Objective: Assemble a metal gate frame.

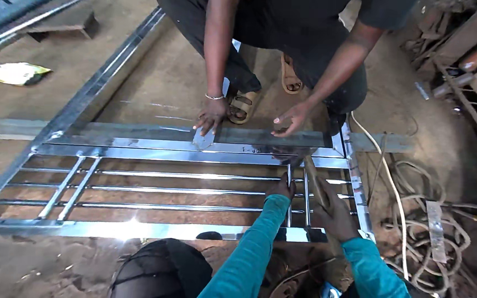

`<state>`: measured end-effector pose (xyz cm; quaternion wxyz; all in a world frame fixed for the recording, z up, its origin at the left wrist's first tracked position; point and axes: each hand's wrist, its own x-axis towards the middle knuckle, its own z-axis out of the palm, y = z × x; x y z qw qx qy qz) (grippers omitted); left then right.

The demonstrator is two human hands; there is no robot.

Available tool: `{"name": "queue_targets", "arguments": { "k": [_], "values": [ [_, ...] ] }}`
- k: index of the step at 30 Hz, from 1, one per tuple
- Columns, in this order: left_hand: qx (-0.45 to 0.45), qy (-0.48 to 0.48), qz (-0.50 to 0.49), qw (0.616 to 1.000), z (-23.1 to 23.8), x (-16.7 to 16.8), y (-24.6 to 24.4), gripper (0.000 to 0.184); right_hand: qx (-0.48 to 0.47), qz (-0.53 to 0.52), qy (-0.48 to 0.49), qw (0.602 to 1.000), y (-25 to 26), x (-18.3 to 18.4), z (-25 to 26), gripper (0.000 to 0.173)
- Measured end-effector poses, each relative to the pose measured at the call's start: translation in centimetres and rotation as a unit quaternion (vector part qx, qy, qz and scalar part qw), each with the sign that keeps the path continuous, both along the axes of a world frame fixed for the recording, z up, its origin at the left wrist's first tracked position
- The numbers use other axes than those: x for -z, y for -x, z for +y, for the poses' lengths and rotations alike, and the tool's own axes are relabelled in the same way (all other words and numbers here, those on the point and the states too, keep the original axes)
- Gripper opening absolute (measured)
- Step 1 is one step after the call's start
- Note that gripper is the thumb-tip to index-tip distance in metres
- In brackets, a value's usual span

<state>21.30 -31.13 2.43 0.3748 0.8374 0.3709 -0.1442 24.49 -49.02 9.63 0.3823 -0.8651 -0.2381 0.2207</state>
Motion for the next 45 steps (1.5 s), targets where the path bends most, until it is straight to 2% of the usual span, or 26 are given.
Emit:
{"name": "queue_targets", "arguments": {
  "k": [3, 6, 9, 11, 13, 18, 22, 28, 39, 45],
  "values": [
    [0.008, -0.019, 0.017, 1.000, -0.1, -0.3, 0.3, 0.053, 0.050, 0.044, -0.026, 0.997, -0.5, -0.7, -2.3, 0.084],
    [0.003, -0.018, -0.021, 1.000, -0.9, -0.5, 0.1, 0.057, 0.107, 0.041, -0.029, 0.993, -1.7, -2.2, -5.3, 0.081],
    [0.024, -0.004, -0.065, 0.998, -5.1, -2.0, -2.0, 0.057, 0.166, 0.024, -0.055, 0.984, -3.0, -4.1, -7.8, 0.075],
    [0.054, 0.057, -0.062, 0.995, -8.8, -3.6, -4.7, 0.056, 0.233, 0.024, -0.097, 0.967, -3.8, -4.4, -8.9, 0.073],
    [0.073, 0.089, -0.053, 0.992, -12.0, -3.6, -7.9, 0.055, 0.300, 0.023, -0.136, 0.944, -4.5, -4.4, -9.3, 0.072],
    [0.084, 0.050, 0.000, 0.995, -15.5, -1.9, -11.6, 0.057, 0.393, 0.079, -0.191, 0.896, -5.2, -4.7, -10.5, 0.067],
    [0.083, 0.026, 0.013, 0.996, -15.9, -1.5, -11.9, 0.056, 0.397, 0.116, -0.212, 0.885, -5.0, -4.7, -11.0, 0.069],
    [0.063, 0.021, 0.022, 0.998, -15.9, -1.3, -12.0, 0.054, 0.356, 0.111, -0.215, 0.902, -5.5, -4.6, -10.7, 0.070],
    [0.048, -0.006, 0.043, 0.998, -16.5, -1.2, -12.8, 0.055, 0.347, 0.105, -0.211, 0.908, -5.9, -4.3, -10.6, 0.069],
    [0.105, 0.074, -0.015, 0.992, -13.8, -1.5, -11.6, 0.053, 0.353, 0.117, -0.200, 0.906, -5.6, -4.1, -10.7, 0.067]
  ]
}}
